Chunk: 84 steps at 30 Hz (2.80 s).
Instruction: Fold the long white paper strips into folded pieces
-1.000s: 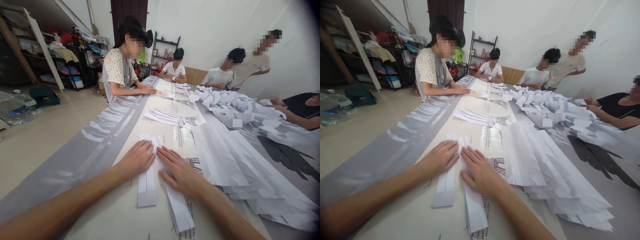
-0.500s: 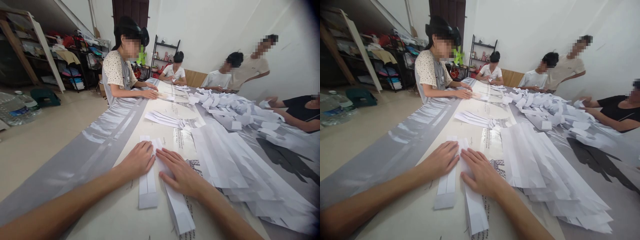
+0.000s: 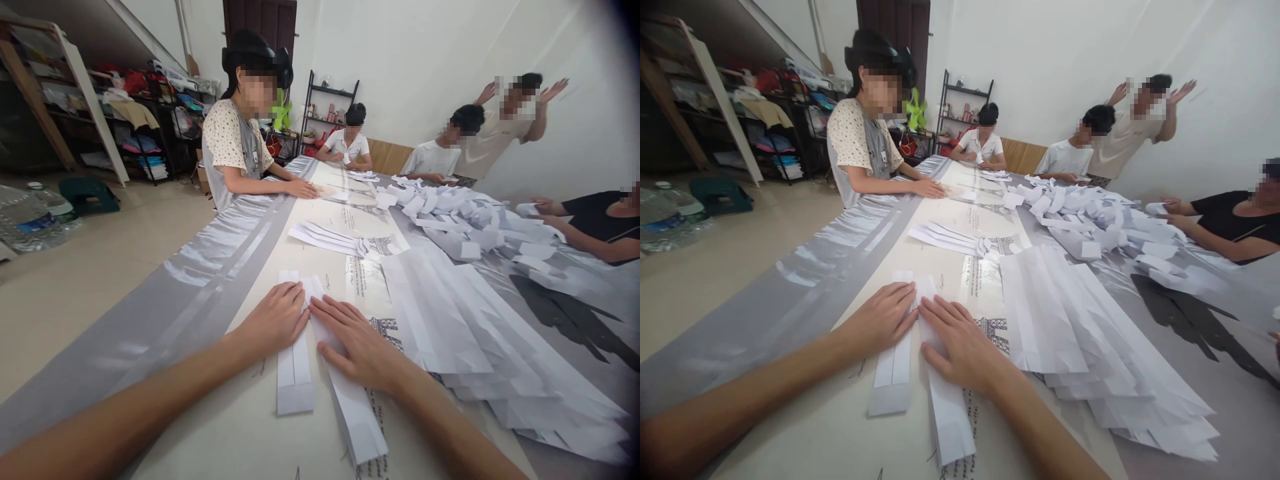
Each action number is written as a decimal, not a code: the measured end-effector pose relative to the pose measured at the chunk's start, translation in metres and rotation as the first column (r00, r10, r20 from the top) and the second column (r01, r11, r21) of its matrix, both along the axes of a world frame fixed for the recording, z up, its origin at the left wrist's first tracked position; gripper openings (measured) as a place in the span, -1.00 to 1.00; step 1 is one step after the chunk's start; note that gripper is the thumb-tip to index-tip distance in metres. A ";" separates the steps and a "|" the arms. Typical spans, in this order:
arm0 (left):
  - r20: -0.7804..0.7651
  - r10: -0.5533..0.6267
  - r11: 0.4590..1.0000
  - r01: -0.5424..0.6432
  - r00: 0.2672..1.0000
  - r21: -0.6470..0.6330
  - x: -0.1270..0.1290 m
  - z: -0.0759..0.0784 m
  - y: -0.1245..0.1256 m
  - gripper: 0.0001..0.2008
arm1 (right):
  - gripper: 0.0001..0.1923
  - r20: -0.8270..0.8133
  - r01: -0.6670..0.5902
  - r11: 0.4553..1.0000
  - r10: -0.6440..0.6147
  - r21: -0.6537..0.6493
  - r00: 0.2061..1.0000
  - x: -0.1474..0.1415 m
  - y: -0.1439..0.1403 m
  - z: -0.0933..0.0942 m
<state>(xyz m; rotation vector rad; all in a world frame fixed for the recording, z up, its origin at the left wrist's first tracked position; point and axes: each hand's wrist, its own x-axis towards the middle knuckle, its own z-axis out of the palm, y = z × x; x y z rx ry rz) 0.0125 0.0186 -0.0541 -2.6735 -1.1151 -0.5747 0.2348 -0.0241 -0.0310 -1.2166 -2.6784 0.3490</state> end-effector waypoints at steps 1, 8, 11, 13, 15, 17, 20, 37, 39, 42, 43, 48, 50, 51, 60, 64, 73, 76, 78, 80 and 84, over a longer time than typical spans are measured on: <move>-0.006 0.005 1.000 -0.005 1.000 -0.006 -0.001 0.001 0.001 -0.64 | -0.35 0.002 0.000 1.000 0.000 -0.002 1.000 0.000 0.000 0.000; 0.157 0.083 0.979 -0.052 0.984 -0.196 -0.014 0.015 0.021 -0.73 | -0.34 0.003 0.001 1.000 -0.001 0.011 1.000 0.000 -0.001 0.001; 0.315 0.224 0.928 -0.103 0.922 -0.358 -0.012 0.016 0.032 -0.74 | -0.34 0.011 0.001 1.000 -0.001 0.008 1.000 -0.002 -0.006 0.005; 0.351 0.267 0.903 -0.106 0.898 -0.416 -0.008 0.015 0.037 -0.77 | -0.34 0.010 0.000 1.000 0.000 0.003 1.000 -0.003 -0.009 0.007; 0.353 0.283 0.886 -0.102 0.892 -0.453 -0.005 0.014 0.041 -0.80 | -0.34 0.006 -0.003 1.000 0.003 0.005 1.000 -0.004 -0.011 0.008; 0.350 0.309 0.865 -0.109 0.884 -0.490 -0.002 0.013 0.045 -0.83 | -0.35 0.005 -0.005 1.000 0.005 0.012 1.000 -0.004 -0.012 0.007; 0.346 0.354 0.836 -0.128 0.869 -0.533 -0.001 0.012 0.050 -0.86 | -0.34 0.005 -0.006 1.000 0.006 0.020 1.000 -0.004 -0.013 0.005; 0.336 0.390 0.809 -0.144 0.857 -0.570 -0.002 0.009 0.057 -0.82 | -0.33 0.044 0.001 0.999 -0.003 0.036 0.999 -0.005 -0.014 0.000; 0.340 0.384 0.812 -0.139 0.858 -0.567 -0.002 0.009 0.057 -0.81 | -0.32 0.036 0.004 0.999 -0.006 0.035 0.999 -0.005 -0.014 0.000; 0.347 0.377 0.817 -0.131 0.859 -0.561 -0.003 0.006 0.058 -0.81 | -0.31 0.020 0.002 1.000 -0.003 0.031 1.000 -0.005 -0.014 0.000; 0.349 0.375 0.819 -0.130 0.859 -0.559 -0.003 0.005 0.059 -0.82 | -0.31 0.019 0.000 1.000 -0.001 0.030 1.000 -0.005 -0.014 0.000; 0.356 0.371 0.824 -0.127 0.858 -0.553 -0.003 0.002 0.059 -0.82 | -0.32 0.029 -0.011 1.000 0.011 0.018 1.000 -0.004 -0.014 -0.001; 0.358 0.370 0.825 -0.126 0.857 -0.550 -0.003 0.001 0.058 -0.82 | -0.32 0.021 -0.019 1.000 0.019 0.016 1.000 -0.003 -0.014 -0.002; 0.359 0.370 0.826 -0.127 0.857 -0.549 -0.003 0.001 0.058 -0.83 | -0.31 0.017 -0.023 1.000 0.022 0.016 1.000 -0.003 -0.014 -0.002; 0.367 0.391 0.822 -0.140 0.844 -0.552 -0.001 0.005 0.055 -0.87 | -0.35 0.010 0.006 1.000 -0.007 0.010 1.000 -0.006 -0.017 -0.002; 0.371 0.393 0.820 -0.139 0.841 -0.555 0.000 0.007 0.053 -0.89 | -0.43 -0.002 0.024 0.999 -0.024 0.043 1.000 -0.008 -0.020 0.000; 0.363 0.390 0.834 -0.158 0.846 -0.529 0.000 0.008 0.051 -0.91 | -0.42 0.022 0.052 0.998 -0.053 0.025 0.998 -0.015 -0.025 -0.002; 0.361 0.378 0.843 -0.156 0.853 -0.515 0.000 0.006 0.051 -0.91 | -0.40 0.035 0.067 0.998 -0.067 0.014 0.997 -0.018 -0.027 -0.002; 0.361 0.367 0.851 -0.153 0.858 -0.502 0.000 0.007 0.048 -0.91 | -0.40 0.035 0.070 0.997 -0.071 0.022 0.997 -0.019 -0.028 -0.002; 0.350 0.325 0.884 -0.151 0.879 -0.443 0.000 0.009 0.043 -0.89 | -0.41 0.033 0.066 0.997 -0.068 0.037 0.997 -0.019 -0.029 -0.003; 0.219 0.116 0.972 -0.065 0.969 -0.225 0.002 0.017 0.032 -0.81 | -0.42 0.062 0.070 0.997 -0.072 0.030 0.996 -0.021 -0.031 -0.002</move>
